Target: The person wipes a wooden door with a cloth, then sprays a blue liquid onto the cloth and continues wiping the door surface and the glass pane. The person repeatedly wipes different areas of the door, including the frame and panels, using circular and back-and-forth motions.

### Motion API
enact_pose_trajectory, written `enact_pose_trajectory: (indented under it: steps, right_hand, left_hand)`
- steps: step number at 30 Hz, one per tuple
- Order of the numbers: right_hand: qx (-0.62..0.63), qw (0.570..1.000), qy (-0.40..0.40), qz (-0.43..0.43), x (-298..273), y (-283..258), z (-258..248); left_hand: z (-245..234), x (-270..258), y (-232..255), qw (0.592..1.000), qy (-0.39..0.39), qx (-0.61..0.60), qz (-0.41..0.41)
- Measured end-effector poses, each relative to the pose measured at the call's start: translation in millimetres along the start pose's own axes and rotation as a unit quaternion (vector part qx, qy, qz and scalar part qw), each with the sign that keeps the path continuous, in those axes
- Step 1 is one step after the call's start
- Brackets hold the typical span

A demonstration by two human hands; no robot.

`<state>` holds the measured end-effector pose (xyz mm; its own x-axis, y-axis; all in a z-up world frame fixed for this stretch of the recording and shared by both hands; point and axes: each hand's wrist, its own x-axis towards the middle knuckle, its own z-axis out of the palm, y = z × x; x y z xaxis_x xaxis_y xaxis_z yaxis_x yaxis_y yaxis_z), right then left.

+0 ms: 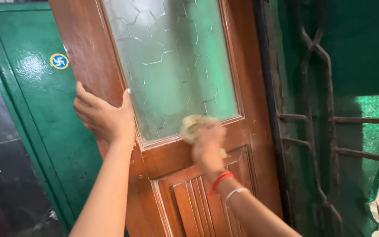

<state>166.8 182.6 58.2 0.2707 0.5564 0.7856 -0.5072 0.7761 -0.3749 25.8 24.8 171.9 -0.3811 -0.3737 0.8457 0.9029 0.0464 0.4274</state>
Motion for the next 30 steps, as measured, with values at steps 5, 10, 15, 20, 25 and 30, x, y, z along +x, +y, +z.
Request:
enact_pose_trajectory:
  steps: [5,10,15,20,25,30]
  right_hand:
    - [-0.317,0.865,-0.226,-0.317,-31.5,-29.0,2.9]
    - [-0.079,0.958,-0.262,0.081,34.6,-18.4,-65.2]
    - [-0.396,0.842,-0.14,-0.339,99.9,-23.9,-141.7]
    - [-0.315,0.908,-0.086,-0.262,49.8,14.6,-178.1]
    - [-0.405,0.9,-0.002,-0.16,-65.0,97.0,-249.1]
    - [-0.407,0.903,-0.029,-0.134,-101.5,99.7,-280.3]
  left_hand:
    - [-16.2,-30.4,14.5,0.999,0.015,0.032,0.014]
    - [-43.5,-82.2,61.0,0.982,-0.077,-0.05,0.166]
    - [-4.9,-156.4,103.7,0.935,-0.242,-0.077,0.249]
    - [21.3,-239.0,138.1,0.92,-0.319,-0.109,0.203]
    - [20.9,-315.9,119.4,0.901,-0.353,-0.122,0.22]
    - [11.5,-370.2,89.3,0.876,-0.412,-0.106,0.228]
